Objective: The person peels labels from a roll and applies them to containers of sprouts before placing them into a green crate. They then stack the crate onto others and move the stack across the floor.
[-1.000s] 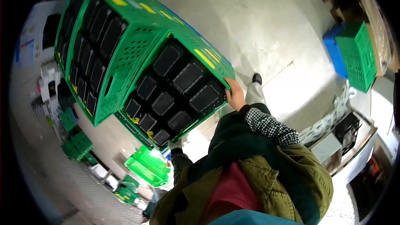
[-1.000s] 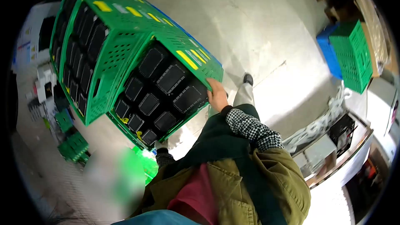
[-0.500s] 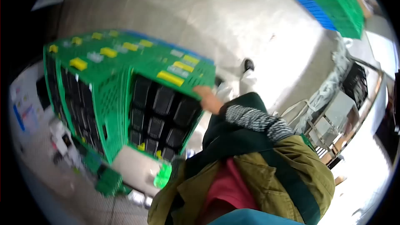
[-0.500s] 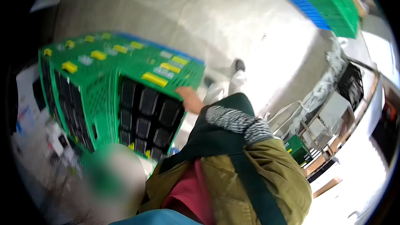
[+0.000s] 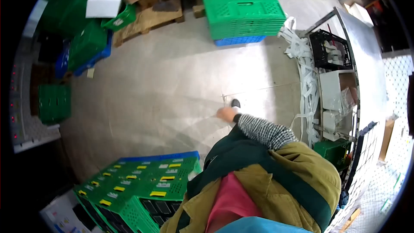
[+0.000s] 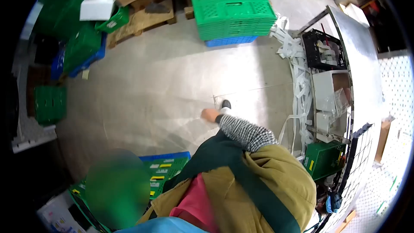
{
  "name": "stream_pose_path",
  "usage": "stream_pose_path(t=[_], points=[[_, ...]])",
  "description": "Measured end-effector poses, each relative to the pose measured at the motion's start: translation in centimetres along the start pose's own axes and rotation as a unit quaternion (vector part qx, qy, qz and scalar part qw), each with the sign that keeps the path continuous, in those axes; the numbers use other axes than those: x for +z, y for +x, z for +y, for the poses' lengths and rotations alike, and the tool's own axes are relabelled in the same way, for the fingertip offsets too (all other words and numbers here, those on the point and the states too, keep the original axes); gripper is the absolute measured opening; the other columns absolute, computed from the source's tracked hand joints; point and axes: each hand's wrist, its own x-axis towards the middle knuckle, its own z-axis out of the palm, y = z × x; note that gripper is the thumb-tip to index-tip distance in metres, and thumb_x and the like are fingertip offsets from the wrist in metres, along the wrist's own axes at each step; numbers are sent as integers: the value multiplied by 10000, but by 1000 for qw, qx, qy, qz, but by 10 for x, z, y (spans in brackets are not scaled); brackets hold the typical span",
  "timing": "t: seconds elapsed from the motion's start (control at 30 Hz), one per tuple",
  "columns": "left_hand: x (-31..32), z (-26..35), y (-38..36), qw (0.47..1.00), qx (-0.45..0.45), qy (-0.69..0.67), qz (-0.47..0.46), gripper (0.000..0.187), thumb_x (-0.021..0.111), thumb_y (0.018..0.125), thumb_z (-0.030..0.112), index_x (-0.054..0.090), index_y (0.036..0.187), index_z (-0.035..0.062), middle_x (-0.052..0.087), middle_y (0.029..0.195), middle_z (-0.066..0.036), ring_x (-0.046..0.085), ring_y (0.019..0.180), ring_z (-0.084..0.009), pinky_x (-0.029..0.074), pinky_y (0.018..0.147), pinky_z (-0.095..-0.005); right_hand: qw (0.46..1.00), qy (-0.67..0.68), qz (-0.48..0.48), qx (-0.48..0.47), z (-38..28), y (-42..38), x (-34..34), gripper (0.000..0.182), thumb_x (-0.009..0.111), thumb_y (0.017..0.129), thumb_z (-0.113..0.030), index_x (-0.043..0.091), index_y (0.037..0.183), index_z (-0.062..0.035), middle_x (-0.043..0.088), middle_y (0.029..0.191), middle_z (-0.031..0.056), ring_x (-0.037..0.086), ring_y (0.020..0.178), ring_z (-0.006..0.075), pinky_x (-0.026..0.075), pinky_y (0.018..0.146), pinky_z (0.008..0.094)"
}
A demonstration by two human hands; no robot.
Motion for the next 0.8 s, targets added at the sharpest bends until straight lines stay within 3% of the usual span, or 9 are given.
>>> stream_pose_path(t=[0.07,0.13,0.2,0.33,0.47,0.53,0.67,0.73,0.8], points=[[70,63,10,992,60,113,-24,273,501,918,333,573,973,75,605,900,-83,584,785,-162,521,673,-332,976,-207,-4,63,80,15,-85,308,496,867,-328,616,810,-50,643,830,167,611,693,330,480,623,443],[142,127,26,969,138,200,-40,262,504,922,321,574,962,71,608,882,-83,589,764,-153,528,657,-322,971,-83,74,213,138,16,-184,274,491,897,-286,632,920,-52,653,831,178,628,733,324,496,645,442],[225,206,27,963,221,-56,-140,180,563,902,218,541,1011,76,582,858,-70,580,707,-159,539,562,-300,937,-212,137,243,183,25,-271,276,524,874,-299,634,913,-48,658,820,173,627,760,352,503,677,446],[391,382,-41,947,250,24,-200,225,578,864,109,529,1082,83,553,930,-52,569,770,-154,546,599,-313,905,-145,249,313,235,71,-407,289,569,827,-312,610,876,-31,648,855,188,618,776,364,487,726,470],[548,495,-73,897,347,40,-270,330,605,827,74,516,1145,75,544,889,-33,543,772,-117,505,615,-263,920,-196,261,217,310,168,-487,308,625,782,-282,579,975,-47,600,980,185,591,926,354,495,785,438],[619,530,-73,796,537,215,-181,342,621,826,94,517,1152,81,552,818,-19,545,755,-114,478,598,-279,914,-207,282,207,314,224,-521,329,650,764,-273,562,1005,-66,574,989,158,576,949,331,493,794,431],[756,581,-57,718,598,278,-224,345,615,847,139,537,1182,109,619,859,-56,583,773,-132,486,712,-264,908,-268,251,201,387,357,-562,400,675,746,-305,548,1068,-103,544,1093,81,528,1062,261,456,847,414],[771,632,-138,639,613,417,-206,346,606,829,185,556,1162,105,613,1107,-124,584,1010,-256,462,872,-379,925,-297,115,205,399,385,-573,581,692,733,-361,488,1227,-133,519,1187,70,521,1081,243,411,892,428],[819,655,-127,557,674,431,-221,361,618,800,216,580,1141,103,620,1090,-121,559,1038,-294,424,919,-402,925,-325,-15,197,414,407,-595,421,682,740,-315,576,1102,-128,584,1080,77,579,984,234,422,834,414]])
